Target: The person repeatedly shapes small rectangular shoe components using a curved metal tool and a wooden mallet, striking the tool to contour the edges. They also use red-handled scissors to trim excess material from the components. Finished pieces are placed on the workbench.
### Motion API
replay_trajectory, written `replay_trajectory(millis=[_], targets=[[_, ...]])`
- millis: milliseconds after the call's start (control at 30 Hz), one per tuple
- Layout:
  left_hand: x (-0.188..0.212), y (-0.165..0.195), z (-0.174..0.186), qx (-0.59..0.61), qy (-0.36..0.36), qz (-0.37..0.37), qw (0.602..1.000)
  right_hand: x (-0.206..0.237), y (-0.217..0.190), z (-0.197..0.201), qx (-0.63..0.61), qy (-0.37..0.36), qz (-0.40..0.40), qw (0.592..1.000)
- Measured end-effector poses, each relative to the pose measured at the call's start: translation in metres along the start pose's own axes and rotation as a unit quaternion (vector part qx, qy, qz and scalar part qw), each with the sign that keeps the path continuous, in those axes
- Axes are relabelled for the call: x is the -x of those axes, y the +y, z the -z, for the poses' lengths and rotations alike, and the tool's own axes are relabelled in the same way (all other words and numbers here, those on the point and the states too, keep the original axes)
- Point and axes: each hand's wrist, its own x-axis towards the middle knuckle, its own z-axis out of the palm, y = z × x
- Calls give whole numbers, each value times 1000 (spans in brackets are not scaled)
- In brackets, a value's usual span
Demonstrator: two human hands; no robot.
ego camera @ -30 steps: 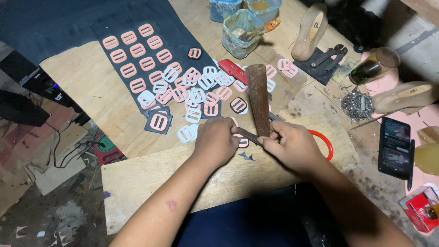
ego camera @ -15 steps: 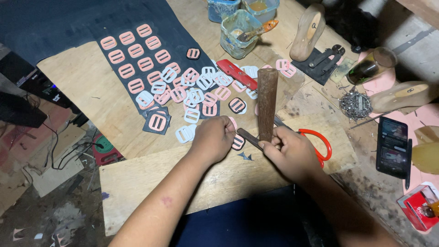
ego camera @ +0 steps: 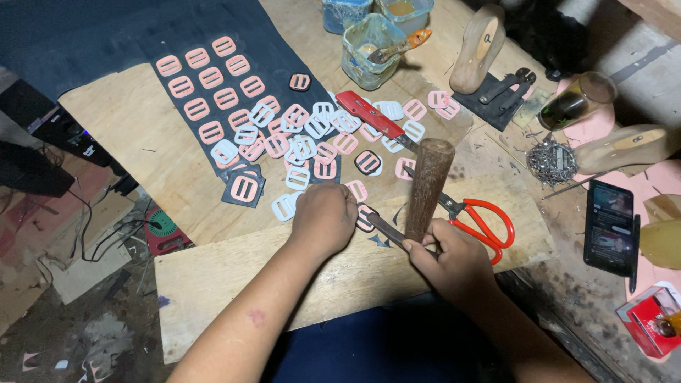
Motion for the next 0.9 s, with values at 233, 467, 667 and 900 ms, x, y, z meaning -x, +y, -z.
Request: replay_trajectory(millis=[233,467,667,900], targets=[[-1,4,13,126,-70,51,988,4,-2,-1,-26,14,-16,999],[-7,1,19,144,-113,96,978,0,-15,10,-66,8,-88,994],[-6,0,9,67,-93,36,993,-19,-22,7,-70,2,-91,993],[-8,-4,13,91,-95,49,990,-29,-25,-1,-84,14,-42,995]])
